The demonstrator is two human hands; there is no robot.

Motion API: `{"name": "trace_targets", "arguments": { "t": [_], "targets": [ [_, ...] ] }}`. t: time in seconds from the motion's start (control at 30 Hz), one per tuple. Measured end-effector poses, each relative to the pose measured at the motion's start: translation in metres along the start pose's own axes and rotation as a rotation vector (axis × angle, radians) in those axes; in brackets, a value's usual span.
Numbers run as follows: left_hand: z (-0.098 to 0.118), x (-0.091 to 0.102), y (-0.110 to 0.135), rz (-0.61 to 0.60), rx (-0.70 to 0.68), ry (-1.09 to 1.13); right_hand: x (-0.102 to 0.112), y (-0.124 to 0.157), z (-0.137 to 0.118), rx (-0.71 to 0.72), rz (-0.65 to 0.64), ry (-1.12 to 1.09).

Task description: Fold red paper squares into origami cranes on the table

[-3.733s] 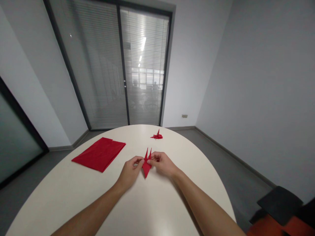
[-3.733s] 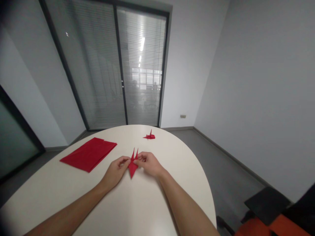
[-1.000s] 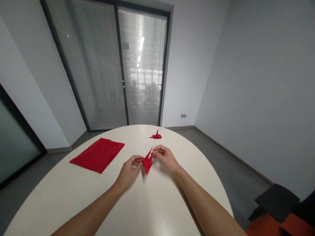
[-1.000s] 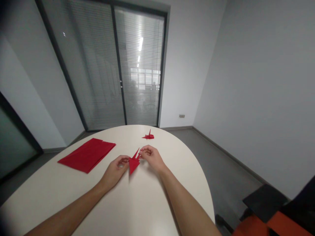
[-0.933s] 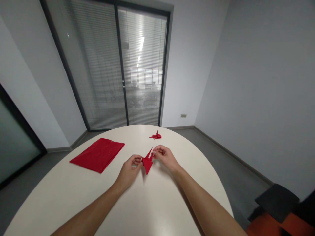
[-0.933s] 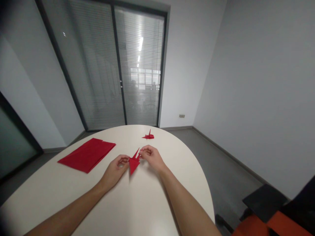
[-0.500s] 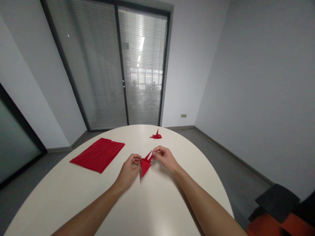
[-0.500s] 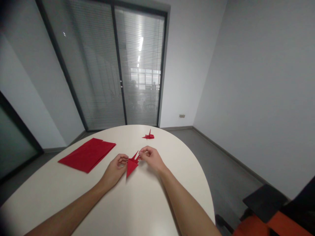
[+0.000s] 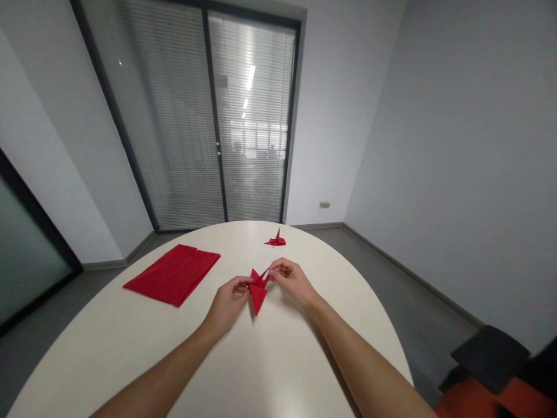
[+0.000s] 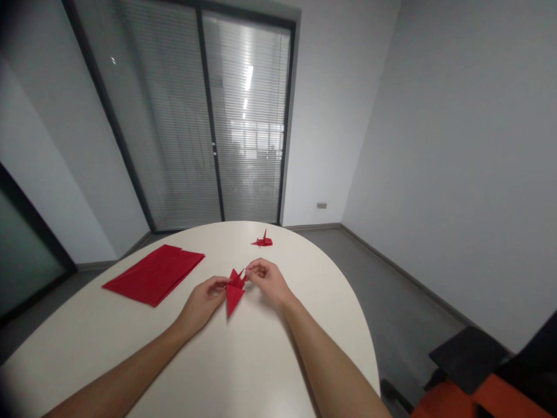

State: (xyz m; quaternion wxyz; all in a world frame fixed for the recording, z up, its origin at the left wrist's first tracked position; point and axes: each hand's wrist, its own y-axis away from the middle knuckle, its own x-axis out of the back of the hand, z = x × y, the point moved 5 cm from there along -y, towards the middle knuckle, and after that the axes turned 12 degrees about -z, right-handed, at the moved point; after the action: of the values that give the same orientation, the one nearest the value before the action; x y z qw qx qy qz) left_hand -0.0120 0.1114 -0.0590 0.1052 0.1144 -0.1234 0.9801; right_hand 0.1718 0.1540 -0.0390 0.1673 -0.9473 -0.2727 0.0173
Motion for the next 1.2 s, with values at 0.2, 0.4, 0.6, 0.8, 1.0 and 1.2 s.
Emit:
{"name": "trace_targets", "arguments": {
  "t": [0.2,0.4,0.6,0.8,1.0,1.2],
  "targets": [
    [0.0028,0.0010,0.0001,0.033,0.000,0.039,0.0005,0.0014,-0.0001,0.014,-0.009,0.000],
    [0.0020,0.0019,0.0002,0.054,-0.009,0.038,-0.0003,0.0024,0.0045,-0.021,-0.029,0.001],
    [-0.0009,0.0024,-0.0003,0.055,-0.023,0.029,-0.0015,0.0038,0.0022,-0.040,-0.023,0.143],
    [-0.0010,0.0038,0.0014,0.067,-0.035,-0.004,-0.0002,0.0044,-0.0016,-0.063,-0.028,0.205],
    [0.0001,0.0034,0.0023,0.055,-0.041,-0.013,0.0015,0.0032,-0.0028,-0.039,-0.001,0.229],
    [0.0013,0.0040,0.0025,0.055,-0.023,-0.023,0.0014,0.0036,-0.0023,-0.039,0.006,0.206]
  ]
}}
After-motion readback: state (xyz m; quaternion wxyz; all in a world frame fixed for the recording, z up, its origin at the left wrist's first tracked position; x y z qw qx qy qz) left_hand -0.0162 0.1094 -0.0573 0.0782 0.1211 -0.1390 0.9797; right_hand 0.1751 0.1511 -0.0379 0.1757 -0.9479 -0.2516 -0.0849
